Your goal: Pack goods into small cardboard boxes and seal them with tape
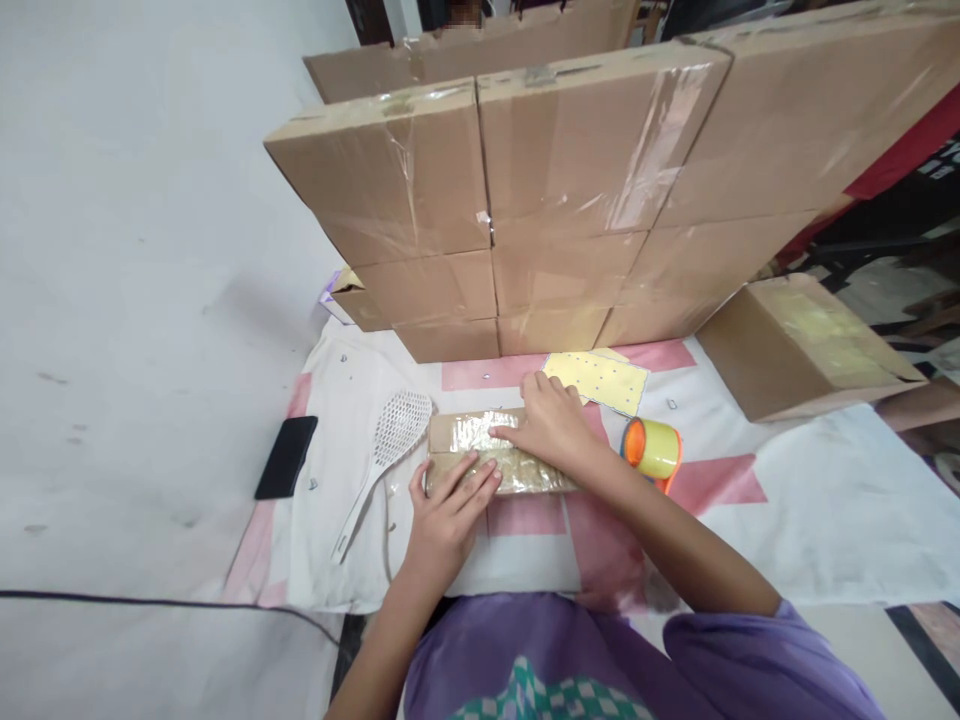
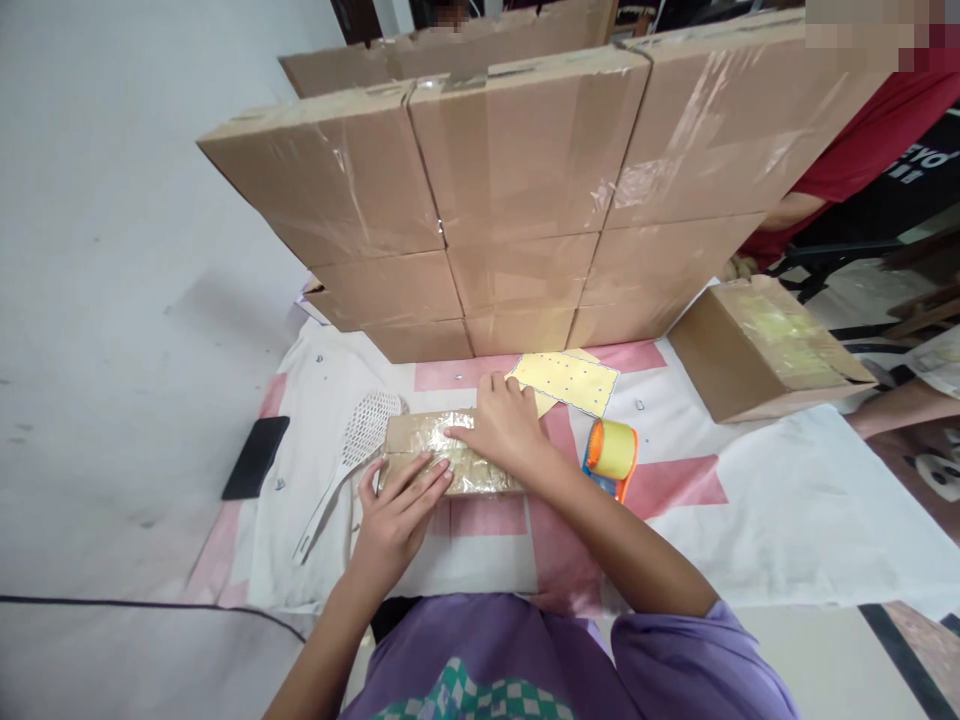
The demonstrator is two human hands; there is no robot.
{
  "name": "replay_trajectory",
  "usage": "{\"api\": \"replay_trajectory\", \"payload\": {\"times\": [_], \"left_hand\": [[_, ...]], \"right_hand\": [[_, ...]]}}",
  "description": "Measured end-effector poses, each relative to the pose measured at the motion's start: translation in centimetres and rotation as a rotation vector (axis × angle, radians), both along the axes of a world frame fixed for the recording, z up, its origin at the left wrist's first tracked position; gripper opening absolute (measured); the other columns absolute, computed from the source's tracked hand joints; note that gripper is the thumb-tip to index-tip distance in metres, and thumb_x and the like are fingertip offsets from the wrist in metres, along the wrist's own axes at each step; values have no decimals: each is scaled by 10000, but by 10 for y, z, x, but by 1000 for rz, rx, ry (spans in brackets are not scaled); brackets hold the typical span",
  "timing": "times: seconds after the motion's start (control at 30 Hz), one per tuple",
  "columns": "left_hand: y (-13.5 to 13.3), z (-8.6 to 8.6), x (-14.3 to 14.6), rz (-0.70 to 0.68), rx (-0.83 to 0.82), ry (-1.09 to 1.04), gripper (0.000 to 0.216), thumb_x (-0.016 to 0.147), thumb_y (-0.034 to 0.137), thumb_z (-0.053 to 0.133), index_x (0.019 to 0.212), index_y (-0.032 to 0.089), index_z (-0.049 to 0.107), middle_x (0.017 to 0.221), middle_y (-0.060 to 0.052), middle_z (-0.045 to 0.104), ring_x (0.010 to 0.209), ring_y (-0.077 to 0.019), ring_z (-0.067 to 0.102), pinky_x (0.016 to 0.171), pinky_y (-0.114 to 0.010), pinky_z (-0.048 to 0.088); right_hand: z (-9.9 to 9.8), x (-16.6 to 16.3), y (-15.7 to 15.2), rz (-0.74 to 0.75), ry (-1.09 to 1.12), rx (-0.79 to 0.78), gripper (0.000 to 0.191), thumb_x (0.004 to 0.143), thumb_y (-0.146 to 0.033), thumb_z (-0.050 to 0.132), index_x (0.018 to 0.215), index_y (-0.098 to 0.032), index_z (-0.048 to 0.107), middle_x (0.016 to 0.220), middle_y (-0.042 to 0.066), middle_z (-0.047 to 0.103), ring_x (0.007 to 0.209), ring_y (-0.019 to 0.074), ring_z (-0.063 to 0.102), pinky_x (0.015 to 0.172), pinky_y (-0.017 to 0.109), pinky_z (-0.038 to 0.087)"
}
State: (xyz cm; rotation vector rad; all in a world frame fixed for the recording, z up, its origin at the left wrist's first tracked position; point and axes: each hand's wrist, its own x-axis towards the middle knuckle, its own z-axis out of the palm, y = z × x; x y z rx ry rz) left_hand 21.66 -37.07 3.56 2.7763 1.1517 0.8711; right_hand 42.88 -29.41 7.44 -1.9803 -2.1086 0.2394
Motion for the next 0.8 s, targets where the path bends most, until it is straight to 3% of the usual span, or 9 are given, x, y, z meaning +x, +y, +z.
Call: {"api": "replay_trajectory", "payload": {"times": [0.17, 0.27, 0.33, 0.4, 0.5, 0.57, 0.67, 0.73, 0.8], "left_hand": [[-5, 0, 3, 31, -2, -26, 385, 963, 77, 522, 1274, 264, 650, 1277, -39, 719, 1202, -226, 625, 1189, -502, 111], [-8, 2, 5, 53, -23, -18, 386, 951, 94, 541, 1268, 278, 662, 1255, -42, 723, 1170, -244, 612, 1185, -534, 120], [-7, 2, 3, 37, -21, -19, 391, 939, 87, 558, 1251, 293, 674, 1236, -47, 717, 1186, -253, 587, 1184, -552, 141], [-4, -1, -2, 31, 0, -60, 377, 917, 83, 593, 1179, 328, 707, 1289, -50, 667, 1277, -274, 523, 1180, -566, 186], [2, -16, -18, 152, -93, -243, 303, 853, 184, 725, 1119, 328, 711, 1511, -62, 456, 1450, -349, 343, 1173, -586, 274], [8, -30, -31, 260, -317, -445, 504, 812, 334, 783, 1285, 311, 610, 1562, -104, 382, 1453, -379, 355, 1143, -583, 370], [16, -41, -46, 327, -658, -685, 745, 810, 472, 759, 1457, 295, 434, 1518, -135, 454, 1322, -344, 539, 1044, -505, 516], [22, -33, -49, 323, -701, -746, 746, 790, 473, 778, 1441, 294, 460, 1512, -120, 473, 1285, -319, 575, 1012, -444, 550], [28, -11, -42, 274, -620, -776, 802, 728, 459, 836, 1427, 287, 483, 1509, -114, 478, 1311, -322, 552, 1005, -408, 557]], "right_hand": [[2, 31, -14, -234, 211, -50, 382, 877, -555, 610, 949, -181, 575, 955, 130, 676, 930, 337, 631, 836, 486, 473], [-10, 59, -40, -113, 609, -113, 315, 929, -501, 566, 1069, -219, 570, 1079, 89, 677, 997, 278, 652, 872, 422, 501], [-24, 71, -63, 42, 839, -177, 517, 910, -507, 615, 1334, -247, 475, 1334, 106, 598, 1230, 279, 586, 1001, 425, 477], [-41, 76, -84, 143, 962, -225, 926, 821, -518, 735, 1552, -272, 222, 1565, 131, 386, 1437, 294, 408, 1129, 444, 395], [-63, 71, -103, 190, 915, -236, 1380, 624, -515, 890, 1615, -279, -41, 1677, 141, 96, 1545, 340, 164, 1215, 478, 275], [-72, 63, -107, 168, 836, -197, 1480, 558, -477, 924, 1612, -270, -94, 1674, 156, 43, 1545, 365, 142, 1216, 486, 271], [-75, 49, -108, 139, 797, -107, 1453, 562, -418, 907, 1610, -265, -87, 1631, 178, 131, 1499, 369, 270, 1181, 472, 341], [-69, 45, -112, 128, 794, -34, 1446, 550, -413, 898, 1606, -261, -79, 1593, 184, 188, 1473, 372, 314, 1167, 473, 364], [-59, 50, -122, 97, 784, 82, 1479, 516, -427, 902, 1596, -247, -93, 1560, 198, 218, 1464, 394, 311, 1173, 498, 349]]}}
